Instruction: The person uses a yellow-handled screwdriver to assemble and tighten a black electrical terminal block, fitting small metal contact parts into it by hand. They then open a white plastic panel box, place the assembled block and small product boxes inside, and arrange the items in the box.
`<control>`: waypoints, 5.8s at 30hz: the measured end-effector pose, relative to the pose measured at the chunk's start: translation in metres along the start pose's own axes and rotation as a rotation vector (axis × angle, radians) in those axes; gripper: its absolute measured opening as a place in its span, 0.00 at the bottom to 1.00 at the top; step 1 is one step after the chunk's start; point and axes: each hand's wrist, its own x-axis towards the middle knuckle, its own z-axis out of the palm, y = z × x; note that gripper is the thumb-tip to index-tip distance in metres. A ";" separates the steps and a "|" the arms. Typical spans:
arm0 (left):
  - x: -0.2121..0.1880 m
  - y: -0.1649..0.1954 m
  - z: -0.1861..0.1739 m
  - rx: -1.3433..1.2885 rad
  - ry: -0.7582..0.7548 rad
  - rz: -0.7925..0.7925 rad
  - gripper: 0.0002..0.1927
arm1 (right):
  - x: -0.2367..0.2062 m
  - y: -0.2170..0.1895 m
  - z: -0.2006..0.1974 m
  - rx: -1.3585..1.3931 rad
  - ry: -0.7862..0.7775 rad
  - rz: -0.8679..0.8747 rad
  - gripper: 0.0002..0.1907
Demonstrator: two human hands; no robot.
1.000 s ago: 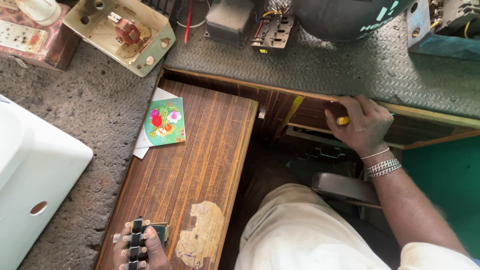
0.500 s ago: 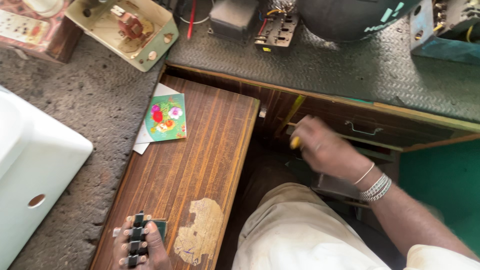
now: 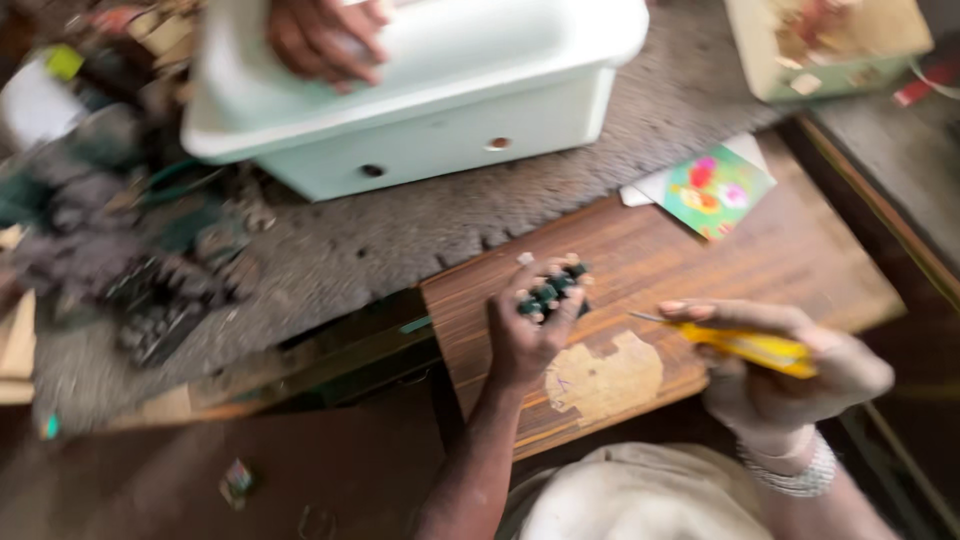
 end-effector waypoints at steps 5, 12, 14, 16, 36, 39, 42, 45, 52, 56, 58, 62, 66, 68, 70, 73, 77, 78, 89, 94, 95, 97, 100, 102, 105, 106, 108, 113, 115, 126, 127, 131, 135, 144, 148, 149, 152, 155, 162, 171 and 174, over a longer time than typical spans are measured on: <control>0.004 0.003 -0.002 -0.081 -0.012 -0.033 0.13 | 0.002 0.024 0.046 0.016 -0.138 -0.076 0.29; 0.010 0.001 -0.009 0.128 -0.073 0.034 0.17 | 0.004 0.030 0.055 -0.019 -0.191 -0.010 0.31; 0.011 0.000 -0.006 0.131 -0.075 0.055 0.17 | 0.004 0.032 0.053 -0.037 -0.215 -0.009 0.31; 0.011 -0.002 -0.003 0.138 -0.061 0.072 0.18 | 0.004 0.037 0.054 -0.053 -0.232 -0.040 0.31; 0.011 -0.001 -0.006 0.157 -0.034 0.089 0.20 | 0.036 0.033 0.050 -0.103 -0.530 -0.145 0.16; 0.011 0.001 -0.007 0.169 -0.040 0.062 0.20 | 0.040 0.033 0.050 -0.184 -0.570 -0.074 0.13; 0.010 0.000 -0.008 0.195 -0.017 0.076 0.21 | 0.038 0.034 0.056 -0.225 -0.542 -0.106 0.11; 0.009 -0.003 -0.009 0.193 -0.024 0.041 0.21 | 0.034 0.034 0.064 -0.238 -0.490 -0.130 0.10; 0.006 -0.006 -0.008 0.126 0.038 0.134 0.20 | 0.020 0.031 0.081 -0.205 -0.282 -0.237 0.17; 0.005 -0.006 -0.007 0.188 0.053 0.063 0.18 | 0.008 0.023 0.093 -0.223 -0.185 -0.114 0.17; 0.003 -0.006 -0.006 0.158 0.070 0.042 0.15 | 0.001 0.020 0.096 -0.298 -0.130 -0.073 0.17; 0.004 -0.005 -0.003 0.033 0.091 0.118 0.18 | -0.003 0.017 0.087 -0.177 -0.180 -0.011 0.15; 0.008 -0.004 -0.004 0.036 0.045 0.035 0.13 | 0.001 0.020 0.065 0.029 -0.059 0.012 0.15; 0.008 -0.003 -0.004 0.045 0.036 0.027 0.13 | 0.003 0.023 0.056 0.048 -0.022 -0.008 0.16; 0.009 -0.003 -0.003 0.065 0.027 0.030 0.13 | 0.005 0.028 0.049 0.000 -0.044 -0.033 0.18; 0.010 -0.004 0.000 0.036 0.028 0.014 0.12 | 0.003 0.036 0.046 0.005 -0.063 -0.039 0.19; 0.011 -0.008 0.002 0.032 0.017 -0.004 0.14 | -0.001 0.044 0.045 0.034 -0.088 -0.018 0.21; 0.010 -0.009 0.002 0.034 0.010 -0.014 0.15 | -0.001 0.045 0.045 0.043 -0.101 -0.029 0.21; 0.008 -0.012 0.004 0.011 0.000 0.016 0.19 | 0.016 0.045 0.043 -0.053 -0.222 -0.074 0.25; 0.008 -0.008 0.004 -0.026 -0.019 -0.048 0.19 | 0.028 0.047 0.032 -0.027 -0.372 -0.061 0.27; 0.008 -0.008 0.003 -0.025 -0.029 -0.040 0.19 | 0.029 0.047 0.030 -0.038 -0.387 -0.047 0.27; 0.008 -0.007 0.003 -0.026 -0.048 -0.027 0.19 | 0.031 0.047 0.027 -0.061 -0.421 -0.017 0.27; 0.009 -0.006 0.001 -0.014 -0.048 -0.044 0.19 | 0.032 0.047 0.029 -0.057 -0.415 -0.021 0.26; 0.010 -0.006 0.001 0.003 -0.025 -0.012 0.18 | 0.035 0.047 0.032 -0.096 -0.415 -0.048 0.23; 0.013 -0.007 0.001 0.018 -0.008 -0.005 0.18 | 0.039 0.046 0.035 -0.152 -0.437 -0.116 0.19; 0.013 -0.007 0.001 0.022 -0.007 -0.016 0.18 | 0.040 0.046 0.035 -0.169 -0.448 -0.137 0.18; 0.014 -0.007 0.000 0.058 -0.008 0.045 0.19 | 0.041 0.045 0.034 -0.122 -0.472 -0.201 0.18; 0.013 -0.006 -0.001 0.134 0.006 0.104 0.19 | 0.042 0.047 0.033 -0.099 -0.476 -0.175 0.17; 0.013 -0.005 -0.001 0.134 0.006 0.103 0.19 | 0.043 0.049 0.032 -0.096 -0.461 -0.109 0.14; 0.010 -0.007 0.000 0.010 0.065 0.057 0.16 | 0.020 0.051 0.057 -0.248 -0.214 -0.029 0.09; 0.008 -0.008 -0.001 -0.012 0.070 0.015 0.17 | 0.018 0.051 0.061 -0.234 -0.169 -0.032 0.10; 0.007 -0.010 0.002 0.072 0.100 0.040 0.18 | 0.019 0.049 0.066 -0.167 -0.128 -0.072 0.12; 0.007 -0.016 0.008 0.106 0.079 0.102 0.23 | 0.018 0.047 0.067 -0.247 -0.054 -0.056 0.14; 0.002 -0.031 0.014 0.172 0.066 0.074 0.19 | 0.018 0.031 0.032 -0.113 -0.282 0.164 0.10; 0.006 -0.043 0.013 -0.015 0.155 0.020 0.22 | 0.017 0.025 0.033 -0.083 -0.228 0.165 0.08; 0.007 -0.045 0.013 -0.023 0.167 0.122 0.24 | 0.015 0.028 0.034 -0.132 -0.210 0.126 0.11; 0.008 -0.045 0.011 0.002 0.140 0.067 0.19 | 0.004 0.041 0.042 -0.113 -0.125 -0.025 0.24; 0.006 -0.031 0.003 -0.009 0.131 -0.036 0.14 | -0.007 0.047 0.058 0.136 -0.066 0.073 0.24; 0.014 -0.007 -0.011 0.186 0.141 -0.041 0.14 | -0.008 0.043 0.081 0.115 -0.184 -0.002 0.23; 0.019 -0.012 -0.010 0.171 0.169 0.006 0.14 | -0.009 0.059 0.087 0.060 -0.265 -0.028 0.25; 0.020 -0.013 -0.009 0.094 0.167 -0.076 0.13 | -0.006 0.062 0.087 0.083 -0.281 -0.048 0.26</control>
